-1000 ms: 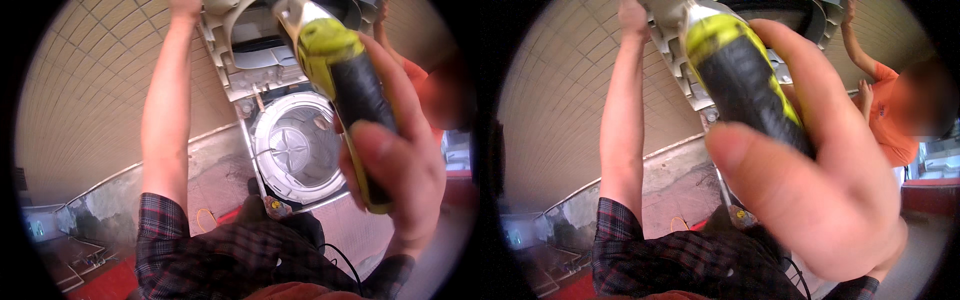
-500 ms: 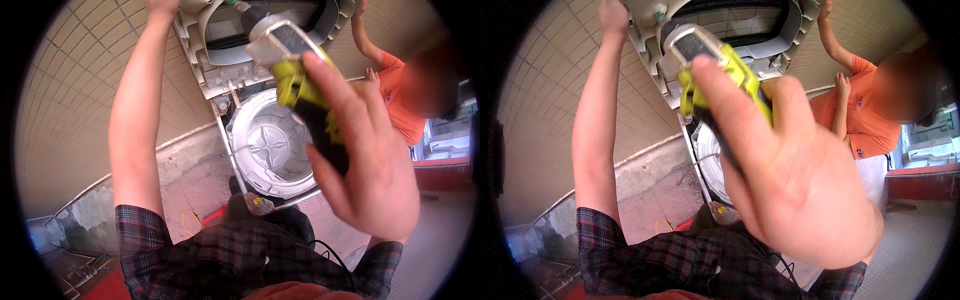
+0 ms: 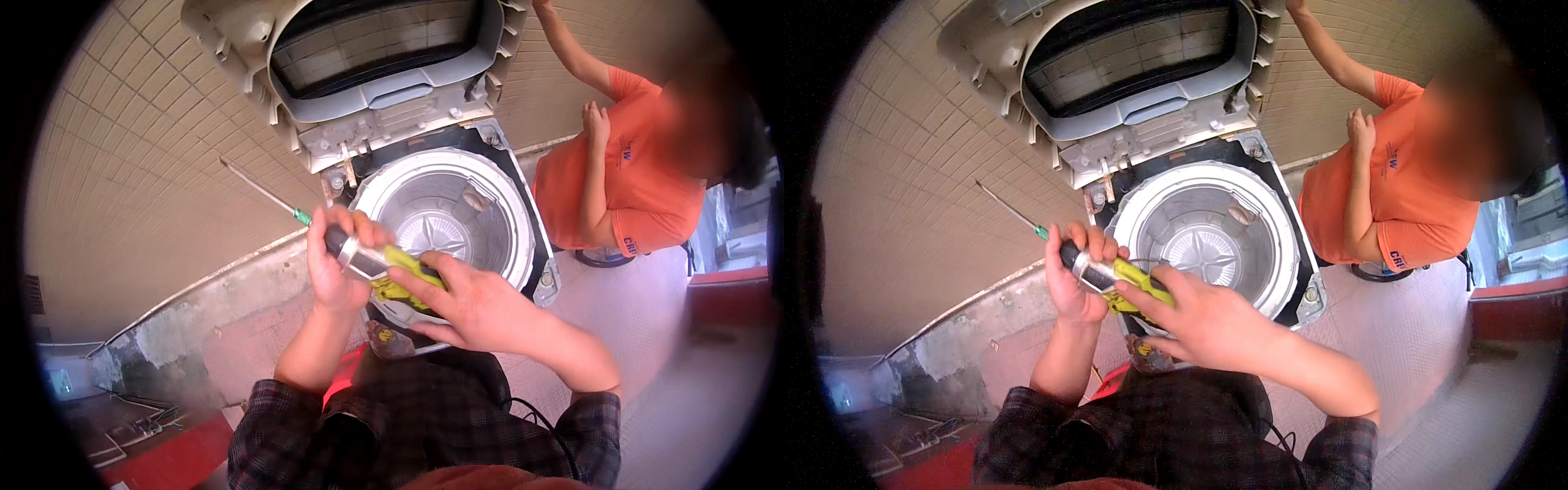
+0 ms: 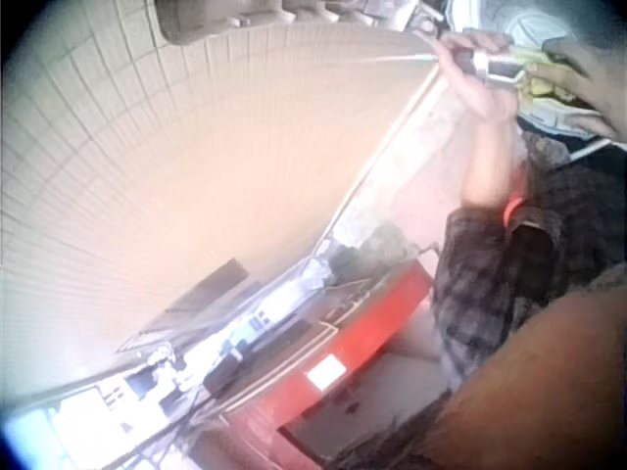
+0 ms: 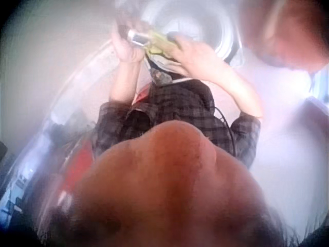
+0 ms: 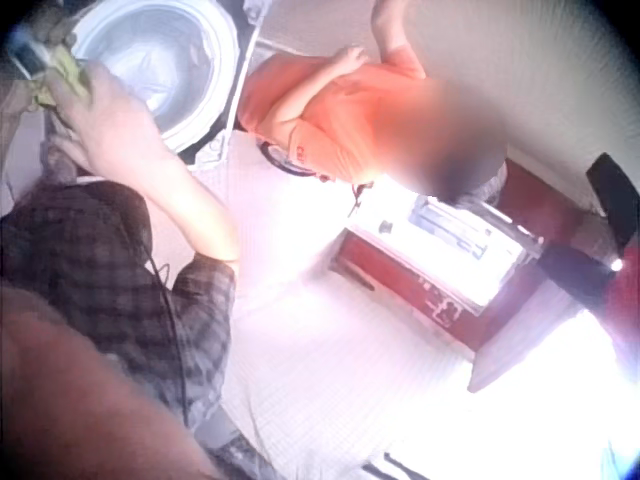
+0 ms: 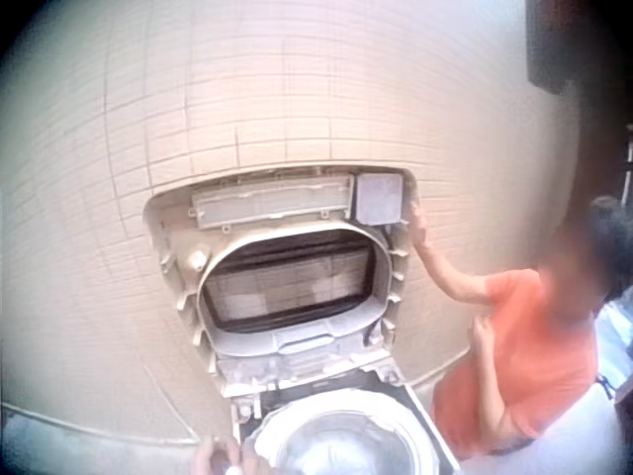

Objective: The person uses a power drill to remove screws from the top panel of a washing machine. They then lift the top panel off with assistance from another person and place it on the floor.

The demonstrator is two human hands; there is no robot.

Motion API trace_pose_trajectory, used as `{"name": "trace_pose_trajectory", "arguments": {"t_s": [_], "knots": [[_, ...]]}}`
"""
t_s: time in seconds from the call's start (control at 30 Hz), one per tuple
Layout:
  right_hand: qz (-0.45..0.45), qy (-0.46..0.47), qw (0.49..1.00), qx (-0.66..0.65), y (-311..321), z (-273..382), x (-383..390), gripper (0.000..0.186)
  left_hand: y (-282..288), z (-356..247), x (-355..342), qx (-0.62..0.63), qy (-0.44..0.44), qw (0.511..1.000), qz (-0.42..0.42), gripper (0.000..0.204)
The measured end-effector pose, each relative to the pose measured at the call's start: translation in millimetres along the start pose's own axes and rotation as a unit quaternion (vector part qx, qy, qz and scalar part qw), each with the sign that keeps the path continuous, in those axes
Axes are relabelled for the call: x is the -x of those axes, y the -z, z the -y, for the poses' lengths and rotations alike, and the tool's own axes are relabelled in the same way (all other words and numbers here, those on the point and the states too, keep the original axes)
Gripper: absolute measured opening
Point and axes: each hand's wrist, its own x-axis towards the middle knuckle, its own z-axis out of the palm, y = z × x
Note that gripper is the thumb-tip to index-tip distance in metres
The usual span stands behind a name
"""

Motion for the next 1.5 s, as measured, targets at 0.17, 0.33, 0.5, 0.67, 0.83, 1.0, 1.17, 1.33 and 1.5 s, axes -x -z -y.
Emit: {"name": "trace_pose_trajectory", "arguments": {"t_s": [0.17,0.33,0.5,0.67,0.83,1.0,1.17,1.33,1.5], "knots": [[-0.077,0.061,0.994,-0.053,84,-41,38,0.079,19,11,31,-0.002,-0.031,0.999,-0.027,0.032],[-0.213,0.02,0.971,-0.111,183,-4,44,0.077,51,33,66,-0.065,-0.082,0.989,-0.106,0.033],[-0.293,0.03,0.943,-0.153,192,-22,67,0.071,42,48,91,-0.108,-0.101,0.958,-0.246,0.039],[-0.303,0.058,0.934,-0.181,176,-43,59,0.065,102,81,151,-0.045,0.026,0.938,-0.343,0.027],[-0.348,0.045,0.922,-0.162,195,-52,55,0.059,92,82,230,-0.243,0.047,0.88,-0.406,0.03],[-0.371,0.076,0.913,-0.151,231,-48,34,0.053,90,98,122,-0.178,0.007,0.954,-0.24,0.037],[-0.399,0.091,0.901,-0.142,200,-40,49,0.047,113,100,162,-0.181,0.016,0.94,-0.288,0.036],[-0.396,0.099,0.912,-0.035,217,-68,-4,0.041,118,94,170,-0.179,-0.013,0.94,-0.291,0.03],[-0.393,0.065,0.87,0.289,243,-172,-85,0.028,137,88,179,-0.18,-0.022,0.929,-0.323,0.033]]}}
